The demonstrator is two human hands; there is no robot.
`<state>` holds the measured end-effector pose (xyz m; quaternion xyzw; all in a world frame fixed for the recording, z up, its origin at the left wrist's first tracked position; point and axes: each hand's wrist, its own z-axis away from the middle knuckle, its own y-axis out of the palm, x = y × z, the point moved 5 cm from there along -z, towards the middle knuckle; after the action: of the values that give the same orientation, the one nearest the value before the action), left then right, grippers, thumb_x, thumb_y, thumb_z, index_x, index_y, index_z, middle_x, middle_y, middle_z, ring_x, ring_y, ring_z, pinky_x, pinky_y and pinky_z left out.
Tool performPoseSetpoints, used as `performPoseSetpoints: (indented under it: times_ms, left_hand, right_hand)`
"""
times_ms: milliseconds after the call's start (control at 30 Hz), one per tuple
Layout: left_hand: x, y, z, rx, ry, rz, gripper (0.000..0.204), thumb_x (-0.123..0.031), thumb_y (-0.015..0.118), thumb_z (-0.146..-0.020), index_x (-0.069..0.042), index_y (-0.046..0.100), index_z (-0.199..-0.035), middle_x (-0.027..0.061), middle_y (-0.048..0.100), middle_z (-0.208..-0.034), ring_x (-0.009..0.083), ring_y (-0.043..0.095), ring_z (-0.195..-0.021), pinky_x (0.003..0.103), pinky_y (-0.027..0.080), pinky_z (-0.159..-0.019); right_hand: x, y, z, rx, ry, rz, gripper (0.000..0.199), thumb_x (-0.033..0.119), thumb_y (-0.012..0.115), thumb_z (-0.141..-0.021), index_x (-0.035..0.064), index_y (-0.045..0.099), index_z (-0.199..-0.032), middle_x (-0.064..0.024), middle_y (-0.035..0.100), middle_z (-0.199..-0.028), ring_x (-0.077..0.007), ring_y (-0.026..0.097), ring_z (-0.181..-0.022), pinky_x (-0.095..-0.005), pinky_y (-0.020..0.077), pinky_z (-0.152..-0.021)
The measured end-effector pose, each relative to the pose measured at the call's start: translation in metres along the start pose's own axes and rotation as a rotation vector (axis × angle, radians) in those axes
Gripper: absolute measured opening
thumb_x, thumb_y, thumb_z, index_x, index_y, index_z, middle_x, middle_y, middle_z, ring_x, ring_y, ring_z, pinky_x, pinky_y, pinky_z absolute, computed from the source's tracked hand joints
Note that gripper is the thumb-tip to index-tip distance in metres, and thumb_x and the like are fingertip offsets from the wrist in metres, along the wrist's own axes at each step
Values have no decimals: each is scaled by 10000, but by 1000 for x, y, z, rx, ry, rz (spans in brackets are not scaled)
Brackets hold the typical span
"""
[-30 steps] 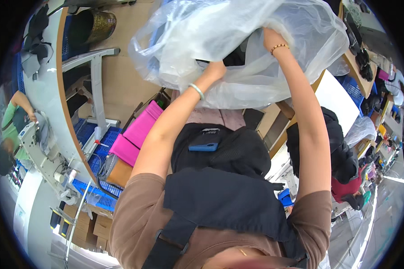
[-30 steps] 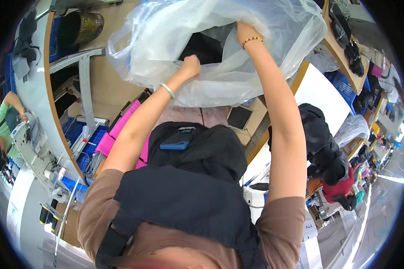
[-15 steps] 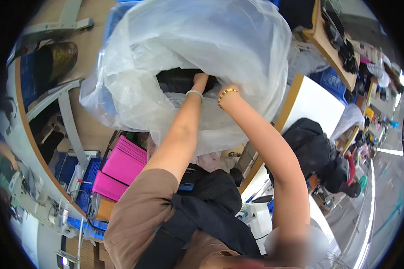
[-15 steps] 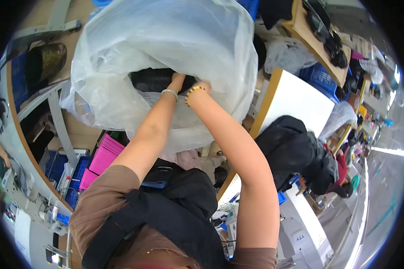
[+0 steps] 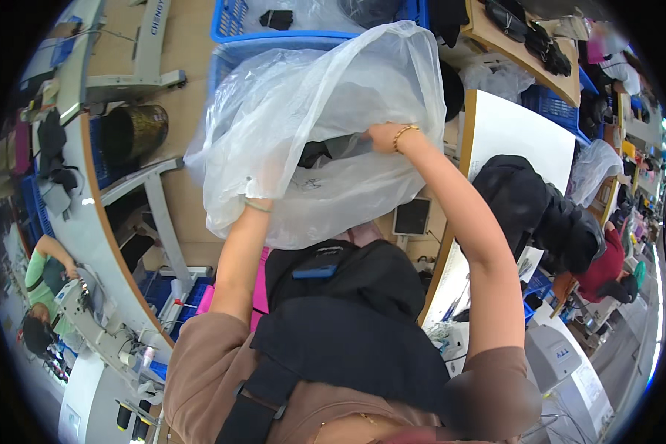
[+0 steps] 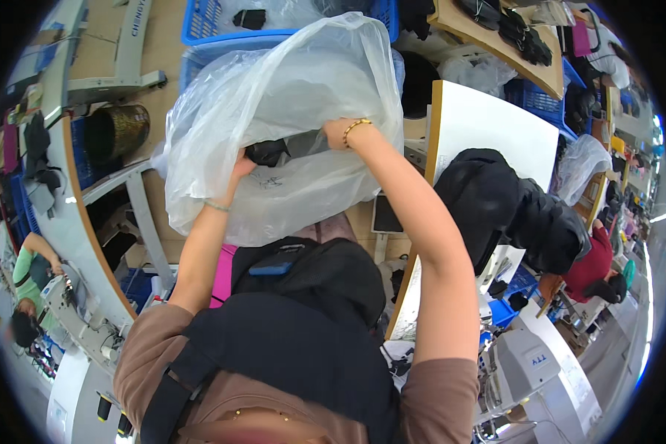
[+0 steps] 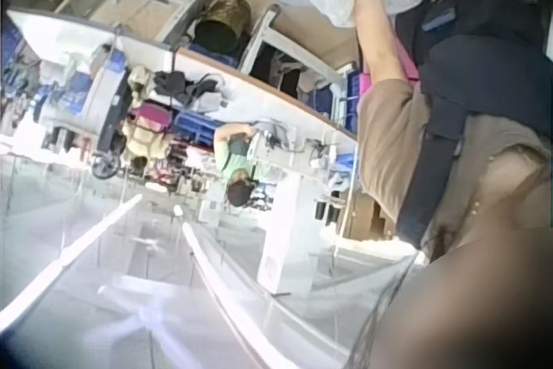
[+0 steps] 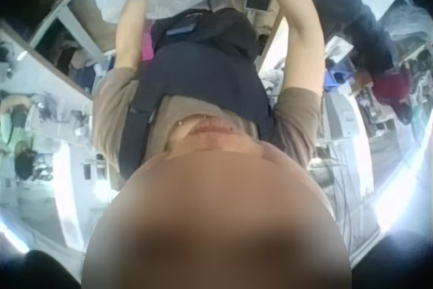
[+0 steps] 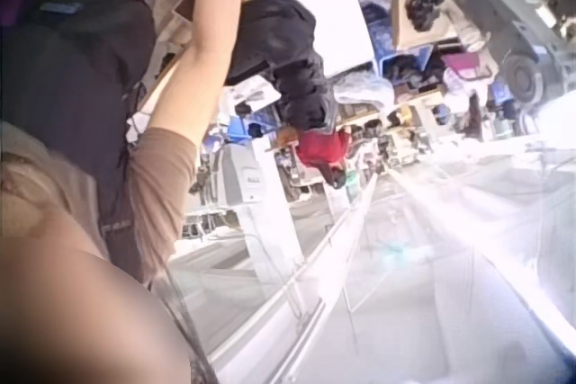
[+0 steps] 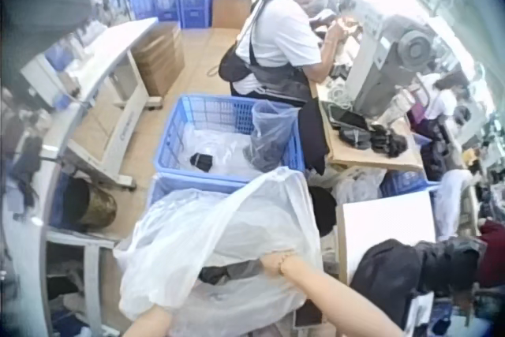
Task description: The recorder is stitching components of a black shoe using a sewing machine in a manufacturing facility.
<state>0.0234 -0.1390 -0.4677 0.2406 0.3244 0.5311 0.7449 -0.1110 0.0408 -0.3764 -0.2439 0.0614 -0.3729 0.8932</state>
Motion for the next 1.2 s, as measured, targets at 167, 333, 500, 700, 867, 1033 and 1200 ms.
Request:
performPoseSetpoints:
  times_ms: [167, 333, 500, 700, 867, 1033, 1200]
  left_hand:
    - [-24, 74, 83, 41, -36, 98, 290, -82, 542, -845, 5, 517, -1121, 102, 554, -1146, 220, 519, -1071, 367, 413, -951]
    - [-25, 141, 136, 39, -153, 62, 202, 51, 504, -765, 8, 527, -961, 146, 570, -1101, 270, 532, -1055, 382, 417, -951]
    - [-59, 197, 195, 289, -37, 132, 241, -48, 442, -820, 27, 501, -1041, 183, 527, -1160, 272, 495, -1123, 387, 412, -956]
    - [-68, 224, 214, 361, -42, -148, 310, -165, 468, -904, 38, 503, -1135, 152, 574, -1112, 226, 562, -1035, 339, 439, -922]
    - [-76, 231, 217, 435, -49, -90, 337, -208, 490, -913, 39, 497, -1143, 138, 578, -1111, 212, 579, -1005, 330, 463, -890]
    - [-86, 233, 219, 545, -12, -61, 352, -201, 493, -908, 49, 478, -1155, 149, 561, -1127, 235, 569, -1017, 353, 461, -904]
    - [-92, 229, 214, 594, -31, 134, 402, -255, 470, -921, 58, 456, -1173, 169, 542, -1134, 270, 557, -1008, 405, 441, -926]
  right_hand:
    - [36, -56, 102, -157, -478, -977, 416, 156, 488, -833, 77, 488, -1242, -137, 576, -1127, -253, 576, -990, -350, 434, -881]
    - [53, -97, 144, -643, -610, -1483, 505, 254, 527, -879, 93, 384, -1335, -128, 470, -1289, -239, 495, -1124, -332, 386, -937]
    - [70, -100, 162, -883, -714, -1247, 493, 240, 537, -871, 83, 408, -1320, -101, 461, -1309, -217, 426, -1212, -315, 336, -985]
    - [88, -108, 202, -795, -931, -1259, 303, 239, 597, -843, 44, 587, -1075, -40, 567, -1059, -137, 498, -1010, -274, 372, -911]
    - [92, -124, 224, -927, -934, -1199, 257, 210, 636, -822, 36, 591, -1005, -24, 565, -994, -132, 507, -954, -273, 388, -870]
    - [97, -134, 240, -1247, -833, -949, 218, 199, 701, -765, 23, 581, -813, -24, 530, -760, -127, 502, -786, -248, 403, -735]
    - [91, -140, 241, -1019, -900, -1291, 155, 149, 671, -786, 27, 580, -814, -15, 591, -905, -99, 506, -838, -240, 396, -772]
